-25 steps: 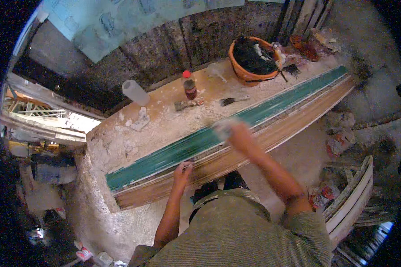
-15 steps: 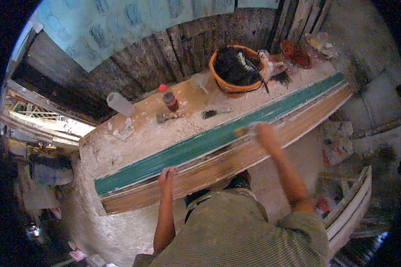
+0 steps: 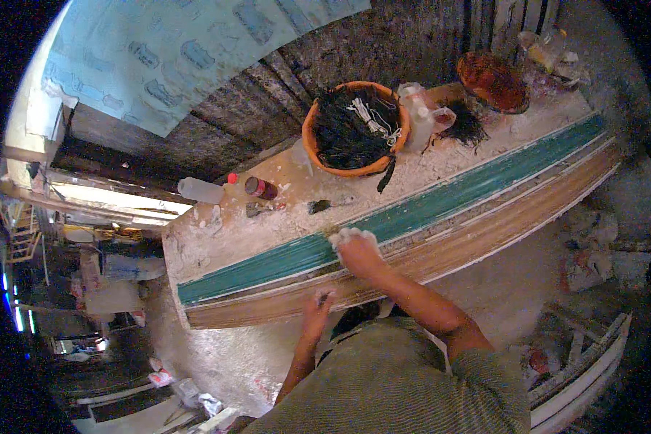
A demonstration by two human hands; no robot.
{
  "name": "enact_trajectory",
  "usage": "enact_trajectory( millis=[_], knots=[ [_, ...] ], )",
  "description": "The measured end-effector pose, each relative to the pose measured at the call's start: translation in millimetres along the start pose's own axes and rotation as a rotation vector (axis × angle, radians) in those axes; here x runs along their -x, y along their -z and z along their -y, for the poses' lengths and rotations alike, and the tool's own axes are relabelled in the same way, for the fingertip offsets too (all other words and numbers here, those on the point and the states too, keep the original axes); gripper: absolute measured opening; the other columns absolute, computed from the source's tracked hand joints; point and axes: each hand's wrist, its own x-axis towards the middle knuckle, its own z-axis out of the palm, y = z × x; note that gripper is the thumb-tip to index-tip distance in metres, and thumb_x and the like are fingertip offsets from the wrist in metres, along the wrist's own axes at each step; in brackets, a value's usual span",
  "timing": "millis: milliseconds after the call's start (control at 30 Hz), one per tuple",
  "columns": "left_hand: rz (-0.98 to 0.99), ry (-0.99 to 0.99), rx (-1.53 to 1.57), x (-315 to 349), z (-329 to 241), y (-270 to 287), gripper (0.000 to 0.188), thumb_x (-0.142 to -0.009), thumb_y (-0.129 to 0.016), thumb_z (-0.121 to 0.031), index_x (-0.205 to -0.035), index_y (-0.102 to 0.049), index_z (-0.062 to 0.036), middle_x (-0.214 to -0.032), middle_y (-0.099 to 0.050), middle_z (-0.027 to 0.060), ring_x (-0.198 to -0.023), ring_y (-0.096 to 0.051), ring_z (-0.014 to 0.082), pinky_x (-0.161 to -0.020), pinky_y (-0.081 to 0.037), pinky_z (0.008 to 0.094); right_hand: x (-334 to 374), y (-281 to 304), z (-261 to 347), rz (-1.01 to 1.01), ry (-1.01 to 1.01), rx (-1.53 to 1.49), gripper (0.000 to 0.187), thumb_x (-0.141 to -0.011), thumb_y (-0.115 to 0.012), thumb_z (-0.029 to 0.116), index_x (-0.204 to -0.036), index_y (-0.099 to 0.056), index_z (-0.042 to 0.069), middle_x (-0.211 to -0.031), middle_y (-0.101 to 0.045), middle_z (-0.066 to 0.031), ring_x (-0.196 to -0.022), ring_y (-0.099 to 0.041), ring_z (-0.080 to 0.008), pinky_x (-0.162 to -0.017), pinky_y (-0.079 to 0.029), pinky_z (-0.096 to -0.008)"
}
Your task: The person wipes a long wooden board with a cloth, moving along its length and repeatedly cleaning the same areas. The board has a green strip along its center. The person occasionally pauses and repositions the cloth while continuing to wipe.
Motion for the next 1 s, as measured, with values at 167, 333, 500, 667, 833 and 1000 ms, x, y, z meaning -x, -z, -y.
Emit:
enact_trajectory(
  millis=[167,333,500,667,833,1000],
  knots=[
    [0.021,0.06,0.029,20.6,-13.2,-16.7,0.027,-0.102,-0.065,-0.026,-0.114,-0.071,-0.003,-0.103,-0.074,0.0078,-0.097,-0.067,0.0187,-0.09,-0.052,0.0363,33.6,81.1,-154.2,0.023,-0.469,0.294,0.014,-0.086,-0.065,0.015,-0.097,-0.071,0.009,-0.093,-0.07,-0.0146,-0.085,-0.068,-0.0325,-0.074,-0.052,-0.0473],
    [-0.077,0.088,0.209,16.5,54.8,-25.3,0.03,-0.101,-0.067,-0.029,-0.114,-0.071,-0.0032,-0.104,-0.074,0.0074,-0.097,-0.067,0.0179,-0.093,-0.051,0.0348,40.4,149.4,-196.5,-0.353,-0.236,0.505,0.017,-0.083,-0.068,0.011,-0.098,-0.072,0.006,-0.086,-0.07,-0.0135,-0.081,-0.067,-0.0346,-0.073,-0.054,-0.0476],
    [-0.123,0.134,0.223,8.6,67.7,-42.5,0.032,-0.099,-0.068,-0.031,-0.115,-0.071,-0.0026,-0.108,-0.073,0.009,-0.1,-0.067,0.0211,-0.094,-0.051,0.0351,15.0,41.5,-65.7,-0.208,0.137,0.046,0.026,-0.086,-0.072,0.031,-0.099,-0.077,0.009,-0.089,-0.074,-0.0165,-0.083,-0.072,-0.0369,-0.075,-0.055,-0.0527],
    [-0.149,-0.129,0.175,26.1,37.5,-40.3,0.032,-0.098,-0.069,-0.028,-0.117,-0.071,-0.0028,-0.106,-0.073,0.0098,-0.101,-0.068,0.022,-0.092,-0.052,0.0351,21.1,47.4,-167.4,-0.252,-0.271,0.238,0.032,-0.089,-0.069,0.038,-0.091,-0.074,0.006,-0.082,-0.073,-0.0153,-0.073,-0.072,-0.0364,-0.066,-0.055,-0.05],
    [-0.103,0.004,0.396,54.0,65.5,-53.3,0.028,-0.097,-0.069,-0.026,-0.115,-0.071,-0.0037,-0.109,-0.074,0.0091,-0.096,-0.07,0.0186,-0.089,-0.054,0.0333,70.1,203.6,-258.1,-0.502,-0.386,0.809,0.038,-0.094,-0.07,0.044,-0.09,-0.075,0.007,-0.082,-0.074,-0.0171,-0.067,-0.071,-0.0354,-0.058,-0.056,-0.0466],
    [-0.086,0.157,0.677,45.1,99.2,-75.2,0.027,-0.097,-0.07,-0.024,-0.115,-0.07,-0.0038,-0.109,-0.074,0.0082,-0.098,-0.069,0.0171,-0.088,-0.054,0.033,77.9,192.3,-128.3,-0.248,-0.198,-0.177,0.019,-0.091,-0.069,0.014,-0.107,-0.077,0.009,-0.101,-0.077,-0.0123,-0.088,-0.073,-0.0288,-0.08,-0.056,-0.0411]
  ],
)
